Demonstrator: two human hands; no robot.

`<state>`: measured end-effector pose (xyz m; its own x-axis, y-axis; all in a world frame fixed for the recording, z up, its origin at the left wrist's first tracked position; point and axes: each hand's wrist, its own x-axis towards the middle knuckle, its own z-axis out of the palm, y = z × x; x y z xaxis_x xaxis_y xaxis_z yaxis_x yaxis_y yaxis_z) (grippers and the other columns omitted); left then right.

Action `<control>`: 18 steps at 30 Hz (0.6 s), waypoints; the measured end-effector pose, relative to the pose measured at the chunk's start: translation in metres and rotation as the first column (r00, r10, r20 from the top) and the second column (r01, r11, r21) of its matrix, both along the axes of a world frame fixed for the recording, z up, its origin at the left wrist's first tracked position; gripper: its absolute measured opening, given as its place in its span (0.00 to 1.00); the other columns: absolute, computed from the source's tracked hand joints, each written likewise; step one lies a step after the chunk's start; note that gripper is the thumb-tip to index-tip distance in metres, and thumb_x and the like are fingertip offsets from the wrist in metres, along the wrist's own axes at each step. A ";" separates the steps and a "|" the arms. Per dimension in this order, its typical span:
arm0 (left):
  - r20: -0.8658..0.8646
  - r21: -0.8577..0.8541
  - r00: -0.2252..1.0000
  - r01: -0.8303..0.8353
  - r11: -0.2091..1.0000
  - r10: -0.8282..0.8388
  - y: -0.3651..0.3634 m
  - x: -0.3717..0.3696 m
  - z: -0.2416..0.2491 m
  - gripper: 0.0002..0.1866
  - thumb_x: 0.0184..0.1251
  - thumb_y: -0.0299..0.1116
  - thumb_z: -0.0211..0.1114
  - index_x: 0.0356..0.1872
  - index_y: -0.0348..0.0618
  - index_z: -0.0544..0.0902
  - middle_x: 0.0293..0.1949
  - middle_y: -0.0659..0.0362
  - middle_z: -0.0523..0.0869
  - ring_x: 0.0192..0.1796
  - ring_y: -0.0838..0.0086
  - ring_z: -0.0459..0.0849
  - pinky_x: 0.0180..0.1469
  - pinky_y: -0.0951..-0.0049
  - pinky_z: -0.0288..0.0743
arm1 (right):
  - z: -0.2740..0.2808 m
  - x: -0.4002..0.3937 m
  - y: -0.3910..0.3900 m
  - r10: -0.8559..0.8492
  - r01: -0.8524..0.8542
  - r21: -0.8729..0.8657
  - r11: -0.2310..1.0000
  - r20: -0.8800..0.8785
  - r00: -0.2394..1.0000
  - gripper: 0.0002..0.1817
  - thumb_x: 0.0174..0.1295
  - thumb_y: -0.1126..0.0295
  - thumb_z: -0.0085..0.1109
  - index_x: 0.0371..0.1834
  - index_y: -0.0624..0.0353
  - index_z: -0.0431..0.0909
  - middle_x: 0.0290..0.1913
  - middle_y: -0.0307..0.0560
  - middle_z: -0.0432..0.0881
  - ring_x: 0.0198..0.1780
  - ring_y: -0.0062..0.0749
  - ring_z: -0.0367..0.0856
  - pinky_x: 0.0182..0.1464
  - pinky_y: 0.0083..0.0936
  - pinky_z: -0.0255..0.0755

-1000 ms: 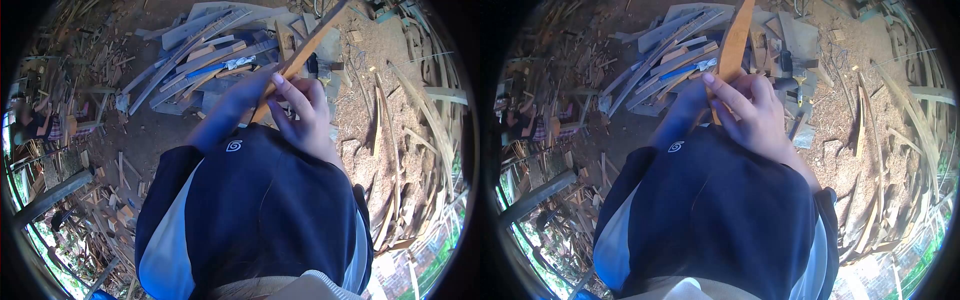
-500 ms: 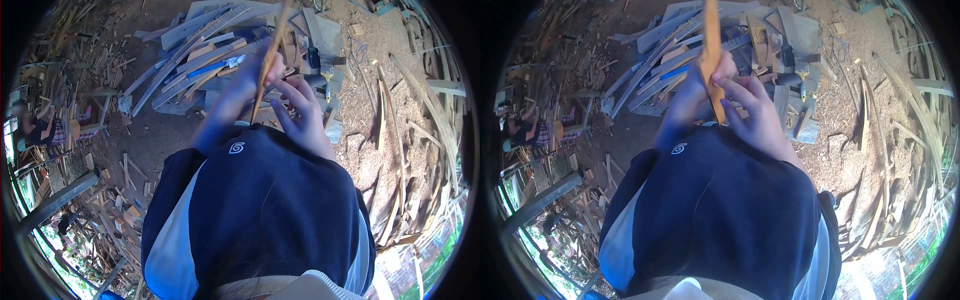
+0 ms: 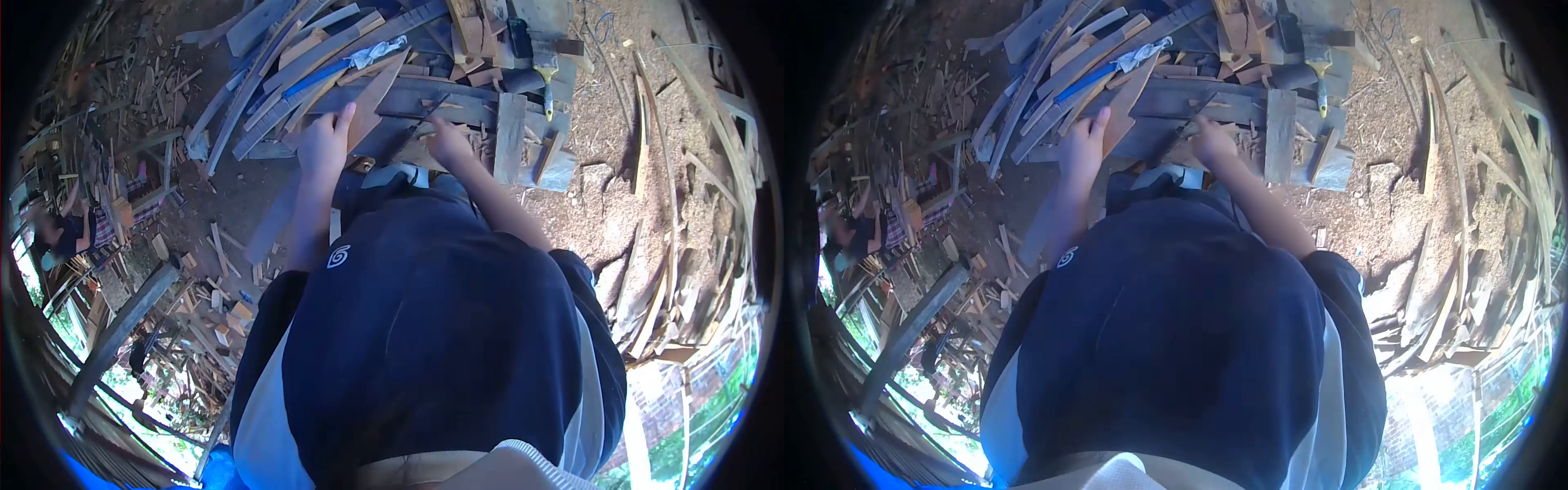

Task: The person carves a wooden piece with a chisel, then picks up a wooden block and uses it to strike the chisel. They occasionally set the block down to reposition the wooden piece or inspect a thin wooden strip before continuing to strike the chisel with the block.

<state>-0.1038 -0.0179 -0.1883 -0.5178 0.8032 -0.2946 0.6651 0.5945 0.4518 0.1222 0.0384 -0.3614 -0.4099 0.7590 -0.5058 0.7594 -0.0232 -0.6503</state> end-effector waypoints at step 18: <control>-0.088 -0.544 0.995 -0.016 0.839 -0.039 -0.018 -0.005 -0.132 0.34 0.74 0.64 0.44 0.43 0.42 0.85 0.46 0.45 0.87 0.52 0.50 0.85 0.54 0.50 0.78 | -0.035 0.015 -0.035 -0.019 0.015 0.034 0.999 0.112 0.994 0.26 0.60 0.53 0.62 0.58 0.52 0.71 0.50 0.68 0.78 0.47 0.65 0.82 0.49 0.51 0.78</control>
<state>-0.1090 -0.0357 -0.3206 -0.5560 0.5336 -0.6372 0.6956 0.7184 -0.0053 0.1373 0.0037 -0.3963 -0.3388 0.7824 -0.5226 0.8274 -0.0166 -0.5613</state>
